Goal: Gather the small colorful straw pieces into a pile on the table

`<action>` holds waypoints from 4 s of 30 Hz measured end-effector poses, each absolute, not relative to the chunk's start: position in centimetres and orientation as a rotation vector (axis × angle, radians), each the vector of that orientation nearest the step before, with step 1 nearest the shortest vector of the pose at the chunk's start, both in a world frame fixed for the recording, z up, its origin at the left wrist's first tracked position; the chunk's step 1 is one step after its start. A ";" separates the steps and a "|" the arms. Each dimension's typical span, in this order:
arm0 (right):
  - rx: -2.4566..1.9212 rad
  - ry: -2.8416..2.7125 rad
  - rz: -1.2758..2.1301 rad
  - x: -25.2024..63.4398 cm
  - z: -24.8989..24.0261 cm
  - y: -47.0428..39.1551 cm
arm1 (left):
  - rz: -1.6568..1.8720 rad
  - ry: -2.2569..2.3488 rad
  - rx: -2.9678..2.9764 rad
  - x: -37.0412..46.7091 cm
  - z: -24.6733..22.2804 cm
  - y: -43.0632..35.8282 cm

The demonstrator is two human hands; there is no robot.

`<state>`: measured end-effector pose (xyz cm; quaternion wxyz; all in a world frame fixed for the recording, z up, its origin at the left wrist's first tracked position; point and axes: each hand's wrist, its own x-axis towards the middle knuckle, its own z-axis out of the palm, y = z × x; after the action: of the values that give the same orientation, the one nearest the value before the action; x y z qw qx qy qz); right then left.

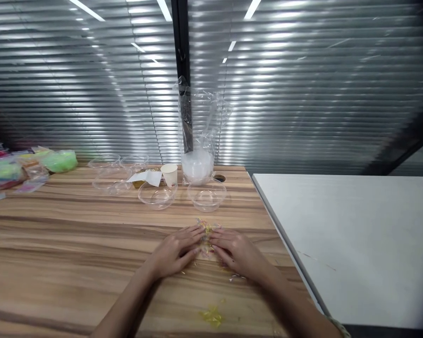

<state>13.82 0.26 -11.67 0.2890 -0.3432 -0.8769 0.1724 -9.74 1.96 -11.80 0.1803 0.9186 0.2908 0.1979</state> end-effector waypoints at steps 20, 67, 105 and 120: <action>-1.018 -2.337 0.434 14.5 -11.8 0.7 | 0.624 0.830 2.714 -9.0 -11.4 1.3; -0.914 -2.276 0.432 13.1 -12.7 0.5 | 0.666 0.649 2.657 -7.2 -10.6 -0.2; -1.000 -2.347 0.365 13.9 -11.1 0.5 | 0.756 0.967 2.633 -9.0 -10.3 1.0; -1.067 -2.418 0.437 14.0 -10.7 0.3 | 0.701 0.875 2.559 -7.8 -11.3 0.7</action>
<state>13.98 0.29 -10.68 0.2294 -0.3876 -0.8786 0.1587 -7.77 0.70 -11.34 0.1730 0.9022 0.3083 0.2471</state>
